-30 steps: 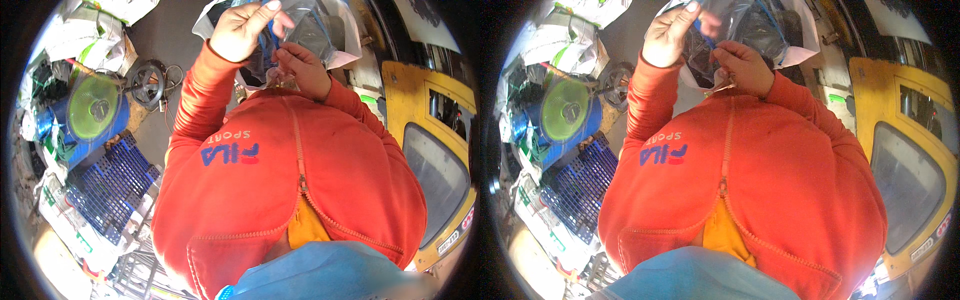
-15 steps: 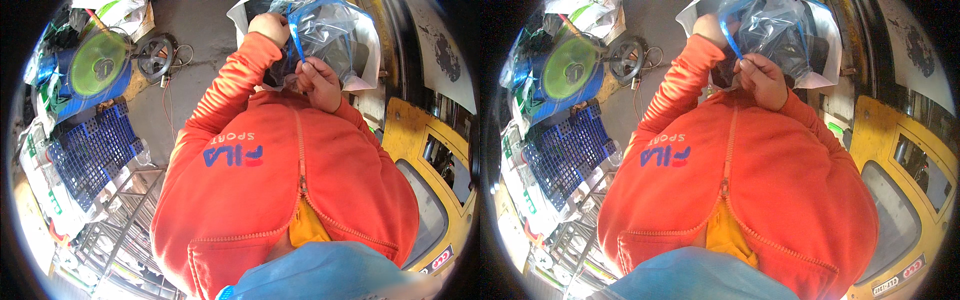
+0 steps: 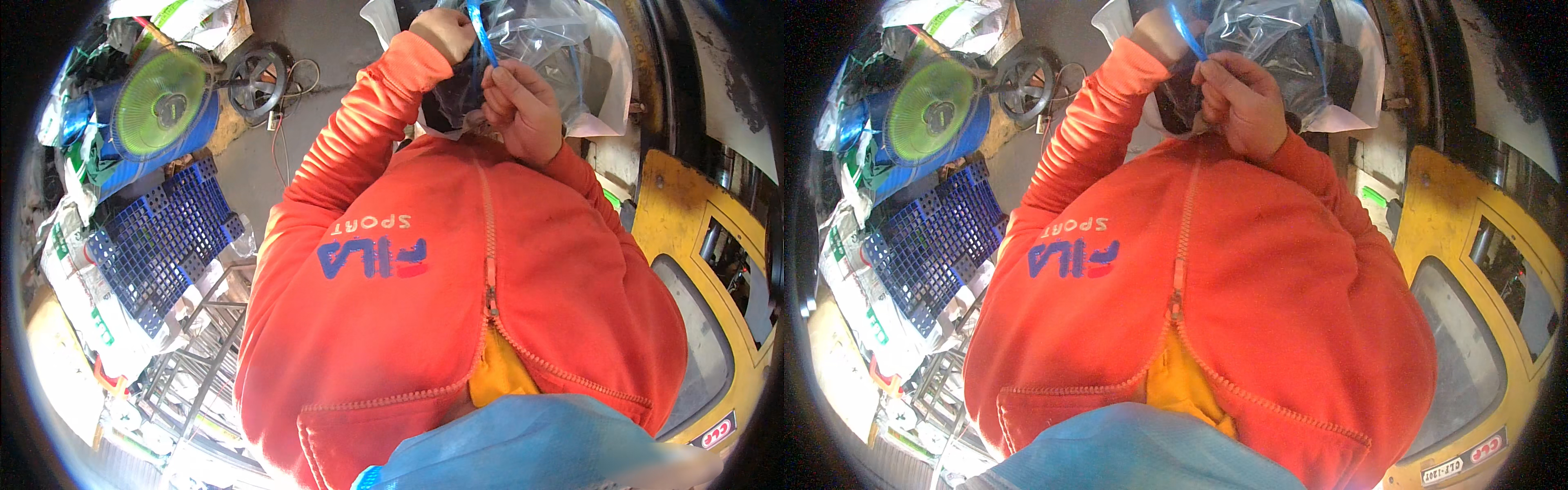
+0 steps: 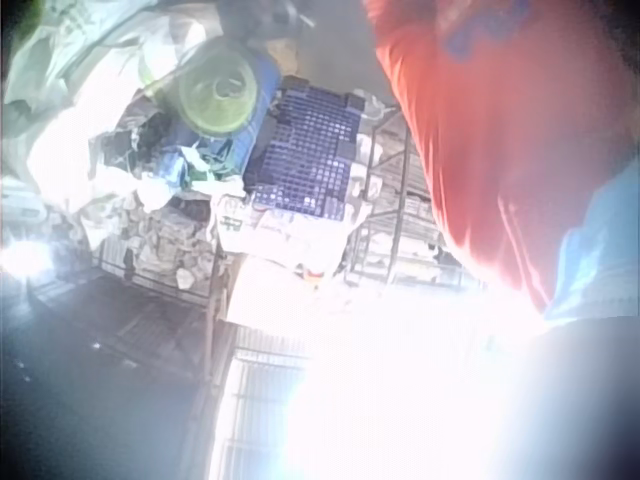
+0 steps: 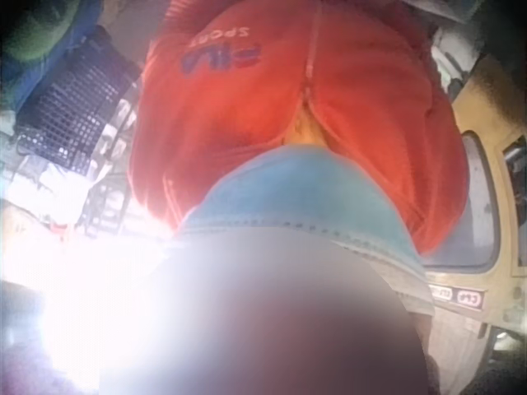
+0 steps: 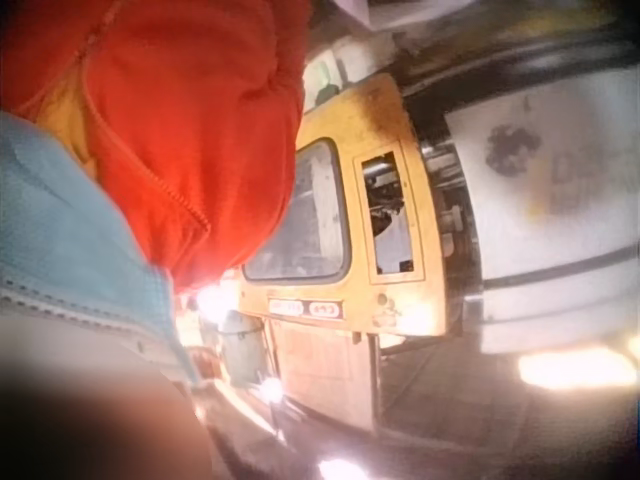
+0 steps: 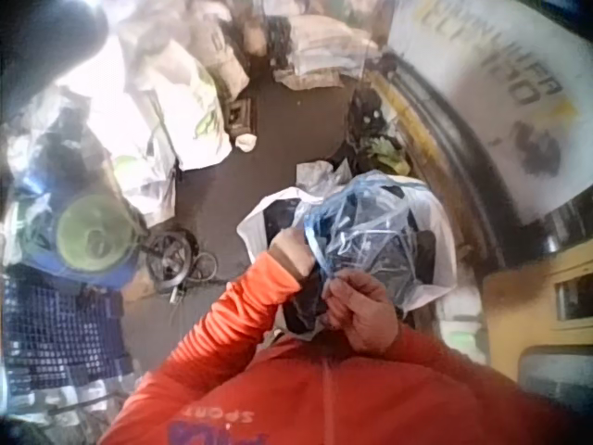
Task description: The person places dark objects into a clear plastic bag inside a white sack, then secures the bag with a blue plastic tie. The person repeats this process with a second bag, placing items inside and tying it shut.
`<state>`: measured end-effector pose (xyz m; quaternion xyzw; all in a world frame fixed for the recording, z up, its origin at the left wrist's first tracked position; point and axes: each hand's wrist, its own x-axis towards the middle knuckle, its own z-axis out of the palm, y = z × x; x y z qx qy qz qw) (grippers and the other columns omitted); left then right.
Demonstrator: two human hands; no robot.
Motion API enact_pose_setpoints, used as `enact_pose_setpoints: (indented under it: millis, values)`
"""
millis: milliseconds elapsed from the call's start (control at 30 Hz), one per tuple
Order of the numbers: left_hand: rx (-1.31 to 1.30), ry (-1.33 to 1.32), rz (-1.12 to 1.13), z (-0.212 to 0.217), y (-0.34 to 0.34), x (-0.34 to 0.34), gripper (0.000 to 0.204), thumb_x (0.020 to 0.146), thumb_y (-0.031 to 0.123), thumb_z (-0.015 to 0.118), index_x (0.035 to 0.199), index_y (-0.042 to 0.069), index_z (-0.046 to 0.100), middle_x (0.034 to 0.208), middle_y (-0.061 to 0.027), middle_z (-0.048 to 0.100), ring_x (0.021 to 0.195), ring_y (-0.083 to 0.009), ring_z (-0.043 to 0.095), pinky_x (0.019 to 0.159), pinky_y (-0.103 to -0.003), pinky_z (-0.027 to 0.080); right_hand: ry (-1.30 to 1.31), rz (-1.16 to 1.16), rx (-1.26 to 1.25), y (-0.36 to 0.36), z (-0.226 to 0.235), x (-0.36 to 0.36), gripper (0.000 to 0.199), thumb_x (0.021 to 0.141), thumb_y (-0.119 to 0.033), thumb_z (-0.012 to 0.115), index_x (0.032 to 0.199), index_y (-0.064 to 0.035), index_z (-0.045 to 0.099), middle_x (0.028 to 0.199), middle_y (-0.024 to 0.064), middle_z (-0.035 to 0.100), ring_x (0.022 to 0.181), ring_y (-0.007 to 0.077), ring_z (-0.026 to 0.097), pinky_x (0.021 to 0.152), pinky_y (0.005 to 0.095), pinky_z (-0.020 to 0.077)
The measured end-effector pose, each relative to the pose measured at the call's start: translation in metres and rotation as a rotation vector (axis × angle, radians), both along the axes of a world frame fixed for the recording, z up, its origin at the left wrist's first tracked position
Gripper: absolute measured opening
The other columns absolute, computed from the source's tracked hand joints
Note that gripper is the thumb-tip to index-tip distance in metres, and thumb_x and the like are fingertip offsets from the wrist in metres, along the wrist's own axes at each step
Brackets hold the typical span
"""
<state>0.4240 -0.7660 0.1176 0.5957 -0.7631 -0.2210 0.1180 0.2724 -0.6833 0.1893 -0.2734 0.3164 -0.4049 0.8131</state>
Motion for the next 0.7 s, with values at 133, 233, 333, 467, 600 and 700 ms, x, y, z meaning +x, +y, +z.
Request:
enact_pose_setpoints:
  millis: [133,233,333,467,600,700]
  values:
    - [-0.006,0.004,-0.075,0.004,0.006,0.001,0.030,0.076,0.030,0.052,0.081,0.003,0.065,0.085,-0.0172,0.064,0.079,-0.0331,0.062,0.071,-0.041,0.049,0.071,-0.018,-0.001,-0.009,-0.001,0.011,0.015,0.087,-0.013,0.052,0.079,-0.0014,0.055,0.052,-0.0053,0.032,0.043,0.0043,0.026,0.041,0.0206,0.0229]
    - [-0.005,-0.003,-0.115,0.011,0.009,0.001,0.029,0.076,0.029,0.052,0.082,0.003,0.065,0.085,-0.0173,0.064,0.079,-0.0335,0.062,0.070,-0.041,0.049,0.114,-0.051,0.060,-0.015,0.000,0.015,0.016,0.088,-0.014,0.051,0.081,-0.0003,0.054,0.051,-0.0064,0.026,0.043,0.0040,0.023,0.042,0.0211,0.0204]
    - [0.001,-0.015,-0.141,0.019,0.016,-0.001,0.028,0.076,0.028,0.052,0.083,0.003,0.065,0.084,-0.0173,0.064,0.079,-0.0340,0.062,0.070,-0.042,0.049,0.105,-0.073,0.097,-0.022,0.002,0.016,0.016,0.088,-0.014,0.051,0.080,-0.0004,0.053,0.050,-0.0065,0.025,0.043,0.0041,0.022,0.042,0.0213,0.0201]
    - [0.125,0.171,0.064,0.025,0.031,-0.004,0.029,0.077,0.029,0.054,0.084,0.002,0.062,0.081,-0.0177,0.064,0.077,-0.0348,0.061,0.069,-0.043,0.049,0.087,-0.076,0.087,-0.024,0.002,0.020,0.017,0.088,-0.015,0.050,0.079,-0.0010,0.054,0.051,-0.0064,0.026,0.043,0.0042,0.023,0.042,0.0212,0.0210]
    - [0.128,0.095,-0.028,0.033,0.034,-0.001,0.026,0.078,0.027,0.053,0.082,0.003,0.061,0.080,-0.0181,0.062,0.076,-0.0345,0.061,0.067,-0.041,0.049,0.113,-0.054,0.041,-0.023,0.006,0.022,0.017,0.088,-0.016,0.050,0.080,-0.0014,0.054,0.053,-0.0061,0.028,0.046,0.0043,0.025,0.043,0.0206,0.0221]
    - [-0.086,0.290,0.047,0.049,0.055,0.008,0.020,0.082,0.020,0.050,0.084,0.003,0.061,0.086,-0.0165,0.062,0.078,-0.0347,0.059,0.067,-0.040,0.048,0.242,-0.027,-0.163,-0.023,0.018,0.014,0.018,0.090,-0.017,0.047,0.084,-0.0015,0.053,0.055,-0.0059,0.030,0.047,0.0040,0.025,0.044,0.0202,0.0225]
